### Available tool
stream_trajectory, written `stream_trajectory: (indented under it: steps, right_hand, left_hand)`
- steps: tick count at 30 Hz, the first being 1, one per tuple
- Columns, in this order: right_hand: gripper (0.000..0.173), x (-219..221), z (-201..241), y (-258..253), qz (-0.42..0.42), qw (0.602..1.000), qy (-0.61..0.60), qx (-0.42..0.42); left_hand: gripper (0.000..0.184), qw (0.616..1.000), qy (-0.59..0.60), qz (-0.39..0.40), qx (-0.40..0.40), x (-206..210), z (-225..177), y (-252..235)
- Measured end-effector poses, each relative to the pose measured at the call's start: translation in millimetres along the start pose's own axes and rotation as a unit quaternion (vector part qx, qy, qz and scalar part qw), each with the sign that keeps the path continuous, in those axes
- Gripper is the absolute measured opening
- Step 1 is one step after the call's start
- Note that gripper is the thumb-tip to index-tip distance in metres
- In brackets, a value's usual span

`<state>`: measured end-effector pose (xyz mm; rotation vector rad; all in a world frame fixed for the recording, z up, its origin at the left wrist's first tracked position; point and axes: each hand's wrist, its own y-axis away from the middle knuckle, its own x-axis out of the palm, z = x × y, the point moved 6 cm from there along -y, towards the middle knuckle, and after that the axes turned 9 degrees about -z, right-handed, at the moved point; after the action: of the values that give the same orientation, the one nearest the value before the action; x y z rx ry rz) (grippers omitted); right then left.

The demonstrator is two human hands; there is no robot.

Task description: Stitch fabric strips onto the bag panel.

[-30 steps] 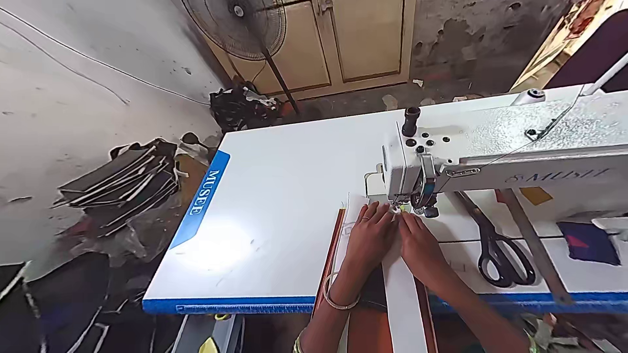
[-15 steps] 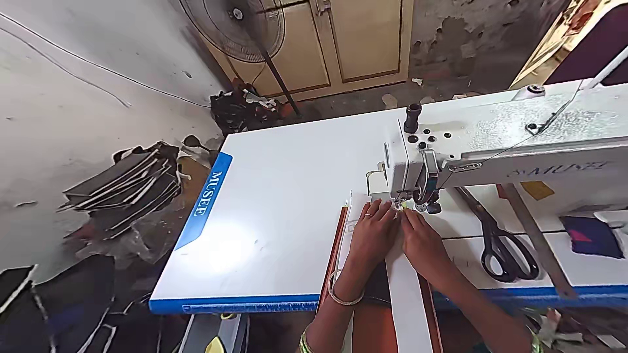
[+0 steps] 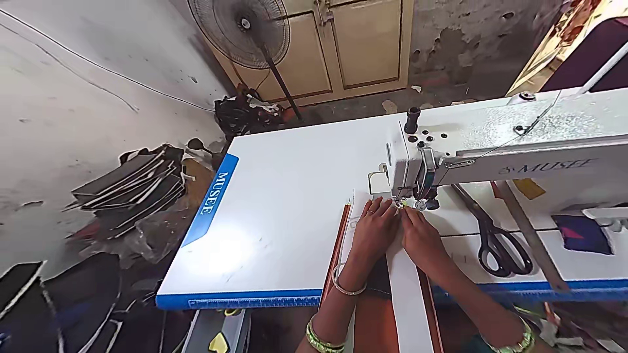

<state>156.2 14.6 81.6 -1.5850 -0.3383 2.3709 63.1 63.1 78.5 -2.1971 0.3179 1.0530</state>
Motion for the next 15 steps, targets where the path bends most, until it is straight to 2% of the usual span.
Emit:
stream_trajectory:
  steps: [5, 8, 11, 13, 15]
  right_hand:
    - [0.038, -1, 2, -4, 0.028, 0.999, 0.012, 0.013]
    - [0.035, -2, 1, -2, -0.023, 1.0, -0.005, 0.001]
    - [0.028, -2, -3, 7, -0.153, 0.987, -0.021, -0.052]
    - [0.029, -3, -6, 10, -0.17, 0.983, -0.028, -0.063]
    - [0.03, -2, -5, 12, -0.152, 0.986, -0.033, -0.053]
  left_hand:
    - [0.034, 1.0, -0.003, 0.015, -0.003, 0, 1, -4]
    - [0.034, 1.0, -0.001, 0.014, -0.005, 1, 1, -4]
    - [0.034, 1.0, -0.001, 0.018, -0.008, 0, 1, -5]
    - [0.034, 1.0, -0.003, 0.015, -0.01, 0, 1, -5]
    - [0.033, 1.0, 0.001, 0.012, -0.013, 0, 0, -3]
